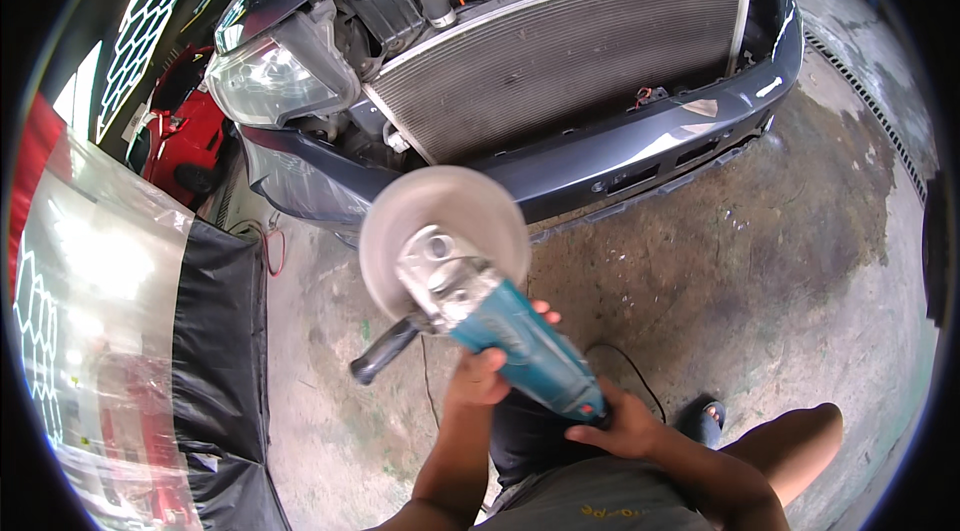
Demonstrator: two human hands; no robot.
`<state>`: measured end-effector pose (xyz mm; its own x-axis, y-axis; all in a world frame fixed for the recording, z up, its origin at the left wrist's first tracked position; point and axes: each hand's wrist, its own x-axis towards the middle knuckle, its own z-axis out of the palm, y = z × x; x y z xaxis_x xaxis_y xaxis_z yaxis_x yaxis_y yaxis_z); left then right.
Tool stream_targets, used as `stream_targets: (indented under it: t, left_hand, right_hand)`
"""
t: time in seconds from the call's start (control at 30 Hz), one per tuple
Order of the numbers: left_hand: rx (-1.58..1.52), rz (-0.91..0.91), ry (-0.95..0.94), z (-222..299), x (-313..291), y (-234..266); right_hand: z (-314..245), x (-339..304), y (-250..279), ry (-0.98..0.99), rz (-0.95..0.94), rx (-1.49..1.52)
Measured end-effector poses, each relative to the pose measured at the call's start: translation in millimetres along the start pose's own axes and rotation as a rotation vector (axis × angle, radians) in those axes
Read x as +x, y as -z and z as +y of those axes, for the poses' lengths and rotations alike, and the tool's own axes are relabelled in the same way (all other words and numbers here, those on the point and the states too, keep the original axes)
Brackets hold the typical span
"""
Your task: The person uses a handheld angle grinder with a polishing pad to grind and smooth the front bumper of a dark-colored car. The person moves the tool across the bumper surface, focusing on the lower edge and areas around the grille and headlights.
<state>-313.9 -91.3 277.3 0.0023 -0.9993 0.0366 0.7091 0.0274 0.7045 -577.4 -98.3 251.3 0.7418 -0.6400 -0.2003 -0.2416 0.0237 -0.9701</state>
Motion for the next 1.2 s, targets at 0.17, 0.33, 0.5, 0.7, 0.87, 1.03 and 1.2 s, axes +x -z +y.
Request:
stream_targets:
  t: [0.17, 0.33, 0.5, 0.7, 0.87, 1.03, 1.2]
  left_hand:
    - [-0.063, -0.024, 0.167, -68.1, 55.4, -58.9]
    - [-0.151, 0.007, 0.320, -83.2, 80.7, -118.8]
    - [-0.146, 0.186, 0.208, -39.0, 40.2, -102.0]
    - [0.181, 0.465, -0.056, 73.9, 6.7, -52.7]
    - [0.299, 0.498, -0.197, 178.2, 25.1, -11.0]
    - [0.168, 0.376, -0.135, 209.1, 25.0, -8.3]
    - [0.311, 0.207, -0.138, 96.1, 12.7, -7.4]
  right_hand:
    - [15.8, -74.4, 51.0, -0.189, 0.246, 0.481]
    - [-39.0, -113.5, 86.5, -0.354, 0.345, 0.441]
    - [-40.1, -87.1, 64.2, -0.293, 0.123, 0.453]
    - [-78.7, 28.7, 5.6, -0.133, -0.282, 0.399]
    - [-145.7, 102.8, -35.2, -0.028, -0.314, 0.333]
    - [-166.3, 120.1, -44.4, 0.027, -0.338, 0.430]
    - [-93.7, 51.4, -19.1, -0.049, -0.151, 0.227]
